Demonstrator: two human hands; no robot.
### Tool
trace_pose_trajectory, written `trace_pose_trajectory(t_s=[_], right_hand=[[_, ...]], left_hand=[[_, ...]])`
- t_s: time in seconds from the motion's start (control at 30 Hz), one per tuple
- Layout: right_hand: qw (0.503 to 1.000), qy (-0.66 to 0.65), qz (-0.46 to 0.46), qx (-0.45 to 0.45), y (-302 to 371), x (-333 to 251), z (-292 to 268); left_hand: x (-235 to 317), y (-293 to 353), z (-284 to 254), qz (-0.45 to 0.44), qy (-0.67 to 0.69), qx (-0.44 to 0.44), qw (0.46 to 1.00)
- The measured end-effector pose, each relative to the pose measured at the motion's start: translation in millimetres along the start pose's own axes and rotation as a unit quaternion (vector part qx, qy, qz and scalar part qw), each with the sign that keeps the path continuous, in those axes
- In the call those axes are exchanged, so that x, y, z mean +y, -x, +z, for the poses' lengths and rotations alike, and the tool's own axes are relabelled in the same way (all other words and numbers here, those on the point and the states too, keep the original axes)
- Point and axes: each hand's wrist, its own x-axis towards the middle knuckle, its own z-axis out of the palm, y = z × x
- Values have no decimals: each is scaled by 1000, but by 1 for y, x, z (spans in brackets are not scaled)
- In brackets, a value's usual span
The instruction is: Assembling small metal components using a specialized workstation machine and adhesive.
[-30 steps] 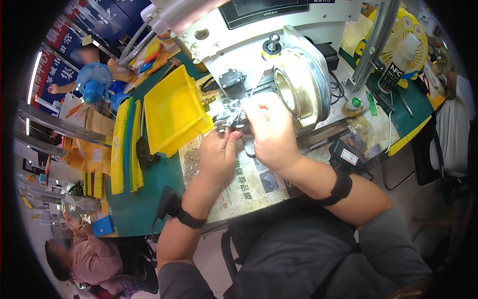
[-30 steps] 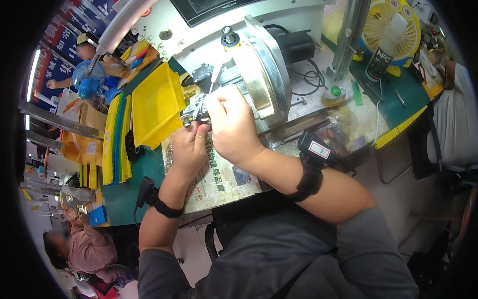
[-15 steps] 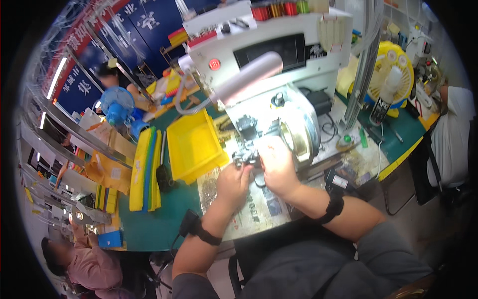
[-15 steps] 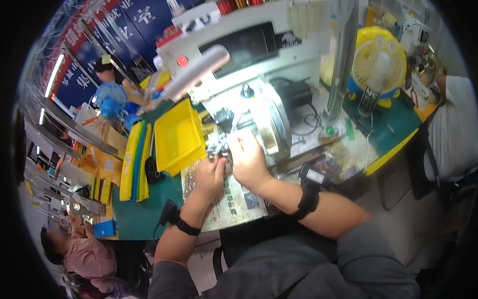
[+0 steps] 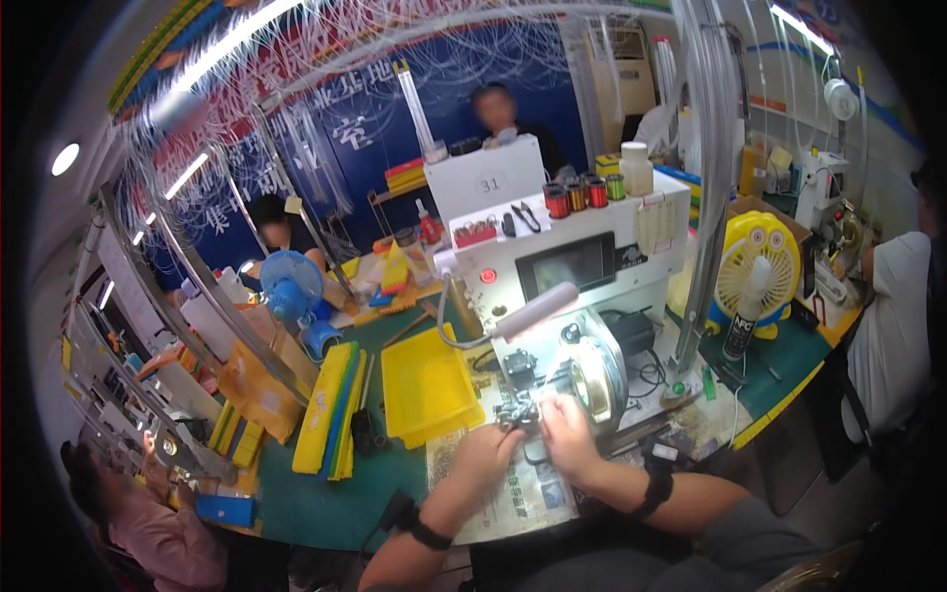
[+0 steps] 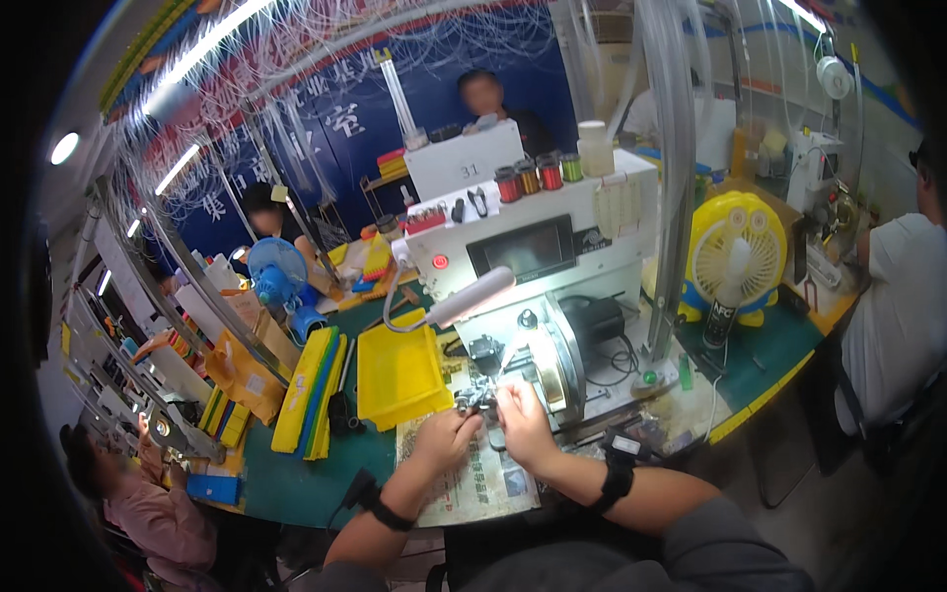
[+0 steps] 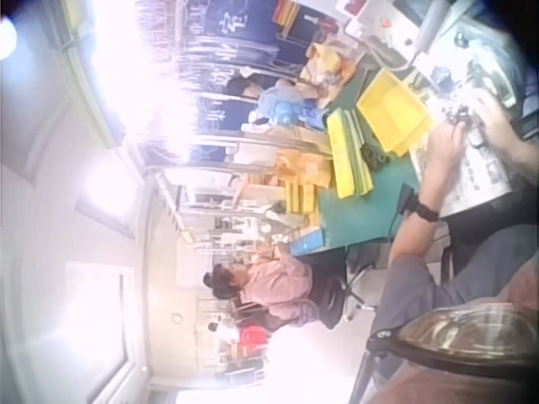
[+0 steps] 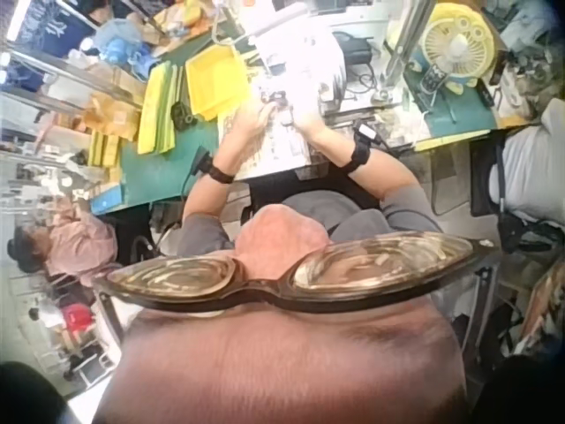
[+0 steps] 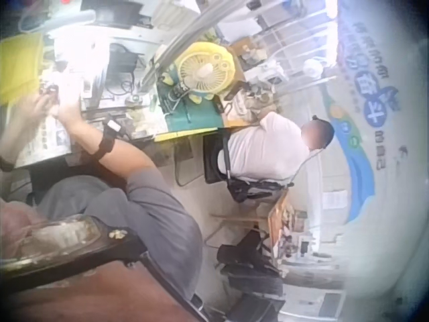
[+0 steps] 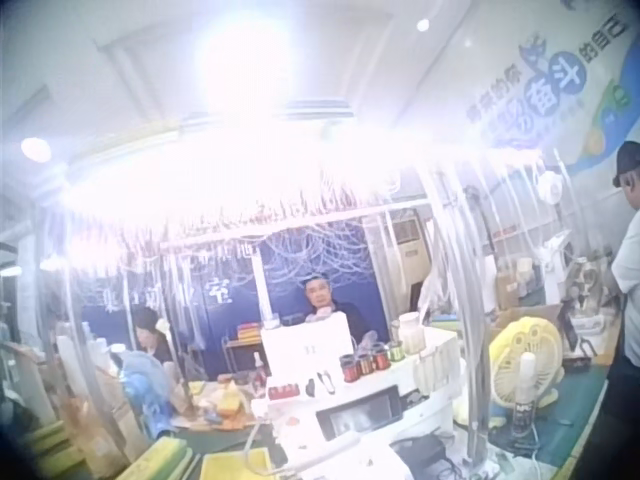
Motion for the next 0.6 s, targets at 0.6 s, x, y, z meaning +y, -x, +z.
trace_pose_trajectory(t_s=[0.6], right_hand=[[536,349,-722,-264,-15,-385,-25]], left_hand=[[141,16,-270,525,-80,494,688]])
